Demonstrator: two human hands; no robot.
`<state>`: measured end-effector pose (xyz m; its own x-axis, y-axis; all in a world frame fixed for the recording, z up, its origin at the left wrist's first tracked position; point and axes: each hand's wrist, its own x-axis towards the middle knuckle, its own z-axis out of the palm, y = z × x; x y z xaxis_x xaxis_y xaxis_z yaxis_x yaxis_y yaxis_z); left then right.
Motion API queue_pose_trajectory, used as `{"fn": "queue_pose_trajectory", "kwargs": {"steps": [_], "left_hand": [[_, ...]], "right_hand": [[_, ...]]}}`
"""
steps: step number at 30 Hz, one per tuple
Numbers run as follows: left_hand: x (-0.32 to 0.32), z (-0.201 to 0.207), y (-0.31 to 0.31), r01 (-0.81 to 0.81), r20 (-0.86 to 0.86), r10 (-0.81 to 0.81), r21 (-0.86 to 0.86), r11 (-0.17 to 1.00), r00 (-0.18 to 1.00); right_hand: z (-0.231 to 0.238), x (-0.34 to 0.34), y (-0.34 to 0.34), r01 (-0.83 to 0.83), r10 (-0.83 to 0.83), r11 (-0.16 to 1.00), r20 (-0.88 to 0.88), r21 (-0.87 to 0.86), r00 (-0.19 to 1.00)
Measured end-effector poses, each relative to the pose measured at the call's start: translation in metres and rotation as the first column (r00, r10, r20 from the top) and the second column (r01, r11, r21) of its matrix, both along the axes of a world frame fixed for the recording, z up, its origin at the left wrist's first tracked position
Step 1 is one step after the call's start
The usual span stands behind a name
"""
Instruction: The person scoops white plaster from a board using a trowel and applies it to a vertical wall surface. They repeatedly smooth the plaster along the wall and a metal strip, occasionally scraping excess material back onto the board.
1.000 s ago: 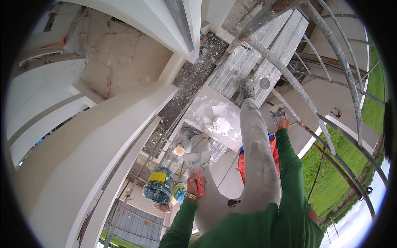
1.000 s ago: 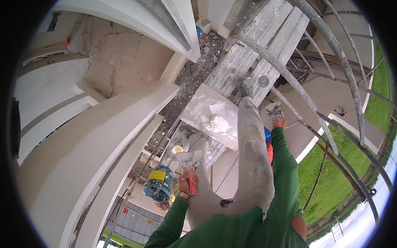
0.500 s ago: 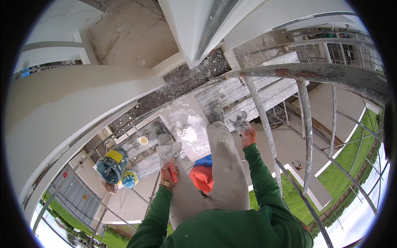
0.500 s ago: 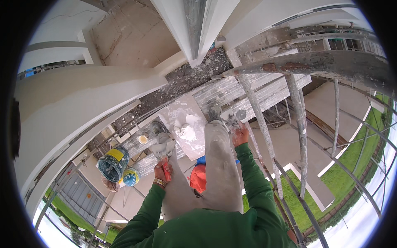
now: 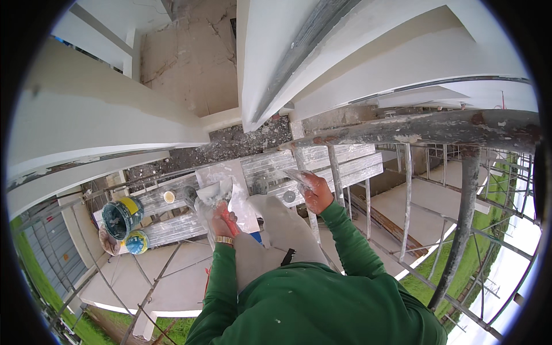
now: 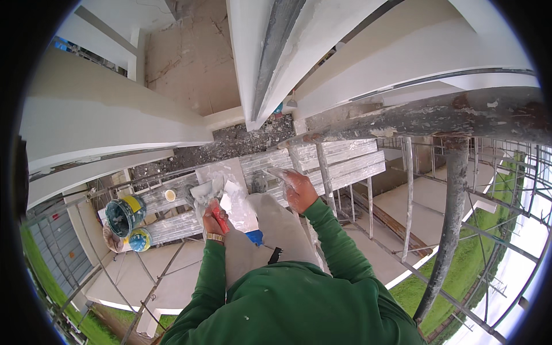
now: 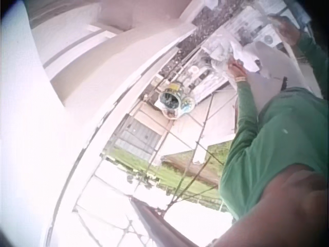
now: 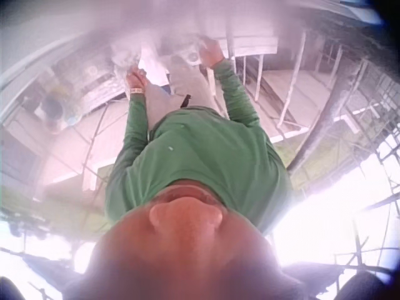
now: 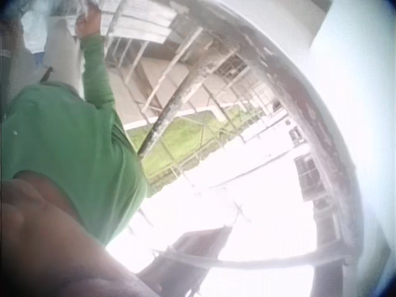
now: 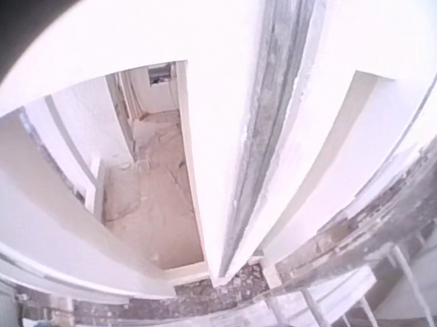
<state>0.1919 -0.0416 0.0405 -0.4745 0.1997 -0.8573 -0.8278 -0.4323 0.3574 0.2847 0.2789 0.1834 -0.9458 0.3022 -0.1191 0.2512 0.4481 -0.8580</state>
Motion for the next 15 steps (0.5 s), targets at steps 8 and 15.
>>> {"fn": "queue_pose_trajectory", "kwargs": {"steps": [8,15], "left_hand": [[-0.031,0.104,0.015,-0.051,-0.173,0.071,0.117,0.992,0.982],[-0.017,0.133,-0.041,-0.192,-0.182,0.198,0.053,0.980,0.963]], "right_hand": [[-0.002,0.010,0.035,0.061,-0.076,0.985,0.088,0.162,0.993],[-0.013,0.007,0.053,0.132,-0.162,0.972,0.146,0.193,0.976]]}}
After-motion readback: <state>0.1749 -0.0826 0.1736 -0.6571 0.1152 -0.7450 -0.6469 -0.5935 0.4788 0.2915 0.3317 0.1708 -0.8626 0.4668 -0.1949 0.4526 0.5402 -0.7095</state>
